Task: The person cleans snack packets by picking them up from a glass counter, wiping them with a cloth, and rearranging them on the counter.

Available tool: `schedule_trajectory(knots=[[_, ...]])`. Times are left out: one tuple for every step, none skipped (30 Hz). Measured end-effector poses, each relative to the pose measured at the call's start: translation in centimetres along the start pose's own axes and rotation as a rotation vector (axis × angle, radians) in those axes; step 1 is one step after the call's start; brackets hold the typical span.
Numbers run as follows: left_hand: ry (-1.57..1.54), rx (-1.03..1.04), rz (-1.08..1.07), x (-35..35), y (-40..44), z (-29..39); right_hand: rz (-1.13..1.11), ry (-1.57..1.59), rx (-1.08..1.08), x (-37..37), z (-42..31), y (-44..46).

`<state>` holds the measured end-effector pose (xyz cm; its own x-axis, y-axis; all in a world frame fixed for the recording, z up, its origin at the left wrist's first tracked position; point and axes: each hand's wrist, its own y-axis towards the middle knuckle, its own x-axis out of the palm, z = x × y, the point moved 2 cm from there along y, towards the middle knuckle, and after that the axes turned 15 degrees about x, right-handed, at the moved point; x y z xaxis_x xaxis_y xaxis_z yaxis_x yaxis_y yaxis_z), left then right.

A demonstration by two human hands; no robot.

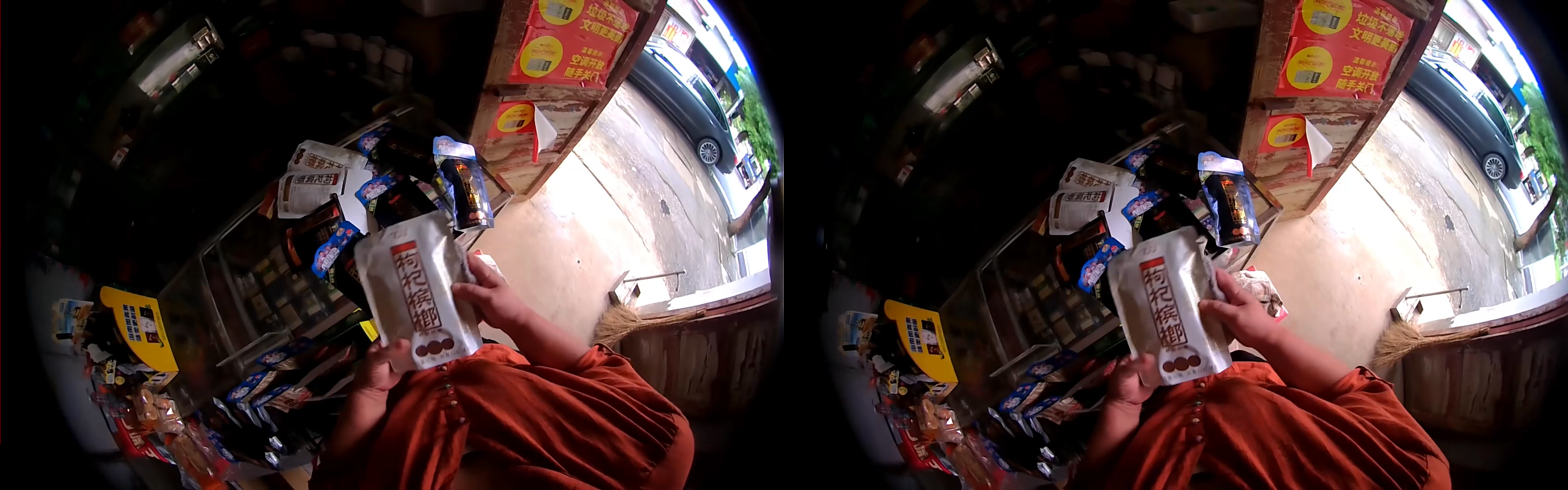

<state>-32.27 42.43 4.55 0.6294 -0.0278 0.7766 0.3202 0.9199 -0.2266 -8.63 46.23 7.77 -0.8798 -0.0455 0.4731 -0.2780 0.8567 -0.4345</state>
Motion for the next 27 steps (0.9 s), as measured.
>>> schedule_trajectory(knots=[[0.049,-0.009,0.014,0.5,-0.1,-0.2,0.009,-0.113,-0.049,0.0,0.4,0.2],[0.096,-0.018,0.025,1.9,0.1,0.3,0.020,-0.228,-0.098,0.0,0.5,0.3],[0.092,-0.018,0.024,1.6,-0.1,0.2,0.076,-0.193,-0.068,-0.8,0.5,0.3],[0.135,0.006,0.040,0.9,-0.2,0.2,0.131,-0.156,-0.036,-2.0,0.2,0.1],[0.177,0.029,0.059,0.4,-0.4,0.2,0.335,-0.062,0.003,-2.9,-0.8,-0.3],[0.173,0.028,0.063,0.2,-0.6,0.4,0.347,0.066,-0.095,-3.7,-2.3,-0.1],[0.248,0.045,0.027,0.3,-0.8,0.7,0.285,0.017,-0.213,-3.9,-4.0,-0.7],[0.325,0.057,-0.013,0.5,-1.1,1.1,0.227,-0.030,-0.331,-2.8,-6.3,-2.1],[0.401,-0.015,-0.023,1.1,-1.4,1.7,0.239,-0.026,-0.334,-2.3,-6.8,-2.3],[0.404,-0.025,-0.035,1.6,-1.6,1.7,0.270,-0.097,-0.361,-1.4,-7.1,-2.2],[0.535,0.027,-0.096,2.2,-1.7,1.6,0.301,-0.170,-0.390,-0.7,-7.2,-2.1],[0.663,0.082,-0.156,2.7,-1.9,1.3,0.428,-0.576,-0.590,-1.4,-5.7,-1.0],[0.612,0.181,-0.194,2.8,-2.0,0.2,0.445,-0.805,-0.664,-0.2,-5.8,-0.6],[0.611,0.251,-0.210,2.9,-2.0,-0.4,0.453,-1.035,-0.734,0.9,-5.8,-0.1],[0.640,0.250,-0.191,3.0,-2.0,-0.7,0.464,-1.046,-0.723,1.3,-4.9,0.2],[0.669,0.251,-0.166,2.9,-2.0,-0.8,0.467,-1.057,-0.710,1.6,-3.6,0.3],[0.672,0.254,-0.153,3.1,-2.1,-0.5,0.482,-1.071,-0.747,1.9,-2.6,0.0],[0.586,0.227,-0.105,3.3,-2.1,-0.3,0.440,-1.046,-0.588,2.4,-2.0,-0.7],[0.500,0.198,-0.057,3.4,-2.1,-0.1,0.296,-1.076,-0.454,3.0,-1.7,-1.9],[0.502,0.199,-0.048,3.2,-2.0,0.0,0.155,-1.099,-0.320,3.6,-1.3,-3.1],[0.500,0.238,-0.017,2.8,-1.8,0.2,0.026,-1.237,-0.343,3.6,0.4,-3.4],[0.498,0.278,0.012,2.1,-1.6,0.4,-0.105,-1.372,-0.368,3.6,2.0,-3.8],[0.560,0.161,-0.037,1.0,-1.4,0.9,-0.153,-1.394,-0.387,4.2,2.0,-5.0],[0.561,0.163,-0.034,0.6,-1.3,0.6,-0.200,-1.416,-0.407,4.9,2.0,-6.2],[0.623,0.216,-0.029,0.3,-1.1,0.2,-0.173,-1.299,-0.489,5.1,2.7,-6.1],[0.684,0.268,-0.026,0.4,-0.8,-0.1,-0.172,-1.301,-0.491,5.2,2.3,-5.8],[0.718,0.257,-0.026,1.7,-0.4,-0.3,-0.123,-1.301,-0.585,5.1,1.1,-5.3]])
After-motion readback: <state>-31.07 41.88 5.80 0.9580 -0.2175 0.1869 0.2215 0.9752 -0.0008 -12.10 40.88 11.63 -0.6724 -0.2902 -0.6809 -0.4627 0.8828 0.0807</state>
